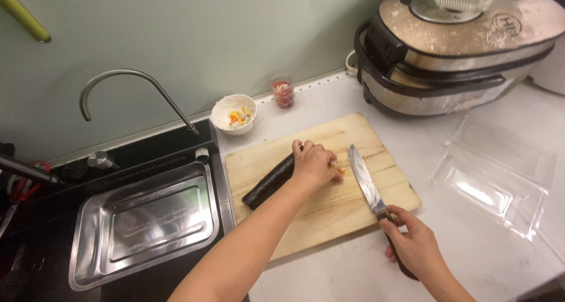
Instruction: Slicing a sushi roll and packaging the pieces into plastic containers with small sauce cups.
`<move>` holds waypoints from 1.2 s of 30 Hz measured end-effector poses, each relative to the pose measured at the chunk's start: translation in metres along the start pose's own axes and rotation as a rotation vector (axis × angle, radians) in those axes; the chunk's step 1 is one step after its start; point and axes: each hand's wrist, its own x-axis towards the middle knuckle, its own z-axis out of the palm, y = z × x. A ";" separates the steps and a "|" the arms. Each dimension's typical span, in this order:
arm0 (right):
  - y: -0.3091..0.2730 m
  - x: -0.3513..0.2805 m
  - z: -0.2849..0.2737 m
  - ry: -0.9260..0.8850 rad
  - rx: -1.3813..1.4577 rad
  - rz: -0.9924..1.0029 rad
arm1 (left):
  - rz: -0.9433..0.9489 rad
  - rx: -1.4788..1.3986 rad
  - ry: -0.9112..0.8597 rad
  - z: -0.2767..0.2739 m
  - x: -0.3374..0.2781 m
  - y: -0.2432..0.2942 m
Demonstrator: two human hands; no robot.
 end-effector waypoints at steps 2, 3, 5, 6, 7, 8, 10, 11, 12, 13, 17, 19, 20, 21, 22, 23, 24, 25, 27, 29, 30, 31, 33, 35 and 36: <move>0.000 -0.004 0.001 0.005 0.009 -0.014 | 0.011 -0.014 0.009 0.007 -0.001 0.000; -0.002 -0.004 0.001 0.006 0.018 -0.043 | 0.019 -0.022 0.033 0.009 0.000 0.000; -0.003 -0.010 0.003 0.001 -0.005 -0.041 | 0.029 -0.047 0.052 0.017 0.000 0.000; -0.005 -0.012 0.004 -0.007 -0.030 -0.046 | 0.035 -0.072 0.078 0.021 0.001 0.000; -0.003 -0.012 0.006 -0.004 -0.029 -0.047 | 0.038 -0.071 0.078 0.021 0.000 0.001; -0.001 -0.012 0.007 -0.013 -0.016 -0.037 | 0.040 -0.098 0.097 0.020 -0.002 0.002; 0.001 -0.010 0.010 -0.020 -0.003 -0.035 | 0.047 -0.125 0.123 0.020 -0.001 0.003; 0.003 -0.008 0.011 -0.050 0.062 -0.008 | 0.050 -0.133 0.132 0.021 0.000 0.001; 0.005 -0.006 0.012 -0.081 0.126 0.020 | 0.053 -0.142 0.142 0.022 0.001 0.000; 0.006 -0.002 0.009 -0.084 0.124 0.009 | 0.052 -0.140 0.153 0.024 0.004 -0.003; -0.009 0.017 0.007 -0.178 0.252 0.018 | 0.081 -0.159 0.281 0.010 0.015 -0.018; -0.038 0.026 0.015 -0.225 0.289 -0.005 | 0.077 -0.162 0.353 -0.016 0.019 -0.032; -0.058 0.028 0.021 -0.209 0.237 -0.030 | 0.069 -0.172 0.409 -0.032 0.020 -0.041; -0.076 0.030 0.025 -0.193 0.183 -0.050 | 0.058 -0.185 0.462 -0.046 0.021 -0.049; -0.096 0.036 0.037 -0.214 0.176 -0.065 | 0.043 -0.175 0.481 -0.061 0.023 -0.064; -0.114 0.040 0.048 -0.252 0.141 -0.092 | -0.013 -0.183 0.501 -0.074 0.026 -0.077; -0.133 0.044 0.059 -0.291 0.106 -0.118 | -0.068 -0.192 0.522 -0.088 0.029 -0.091; -0.149 0.050 0.072 -0.303 0.097 -0.129 | -0.079 -0.189 0.537 -0.097 0.032 -0.107; -0.180 0.061 0.102 -0.395 0.022 -0.213 | -0.224 -0.177 0.590 -0.115 0.036 -0.141; -0.201 0.075 0.126 -0.437 -0.051 -0.247 | -0.310 -0.147 0.610 -0.129 0.038 -0.163; -0.211 0.081 0.138 -0.465 -0.117 -0.274 | -0.385 -0.121 0.618 -0.136 0.038 -0.174; -0.217 0.086 0.146 -0.478 -0.122 -0.280 | -0.396 -0.117 0.627 -0.137 0.038 -0.185; -0.228 0.095 0.160 -0.457 -0.287 -0.326 | -0.466 -0.036 0.568 -0.139 0.038 -0.204; -0.237 0.095 0.162 -0.428 -0.342 -0.349 | -0.429 0.025 0.561 -0.125 0.041 -0.226; -0.240 0.094 0.162 -0.389 -0.392 -0.367 | -0.383 0.082 0.547 -0.117 0.043 -0.236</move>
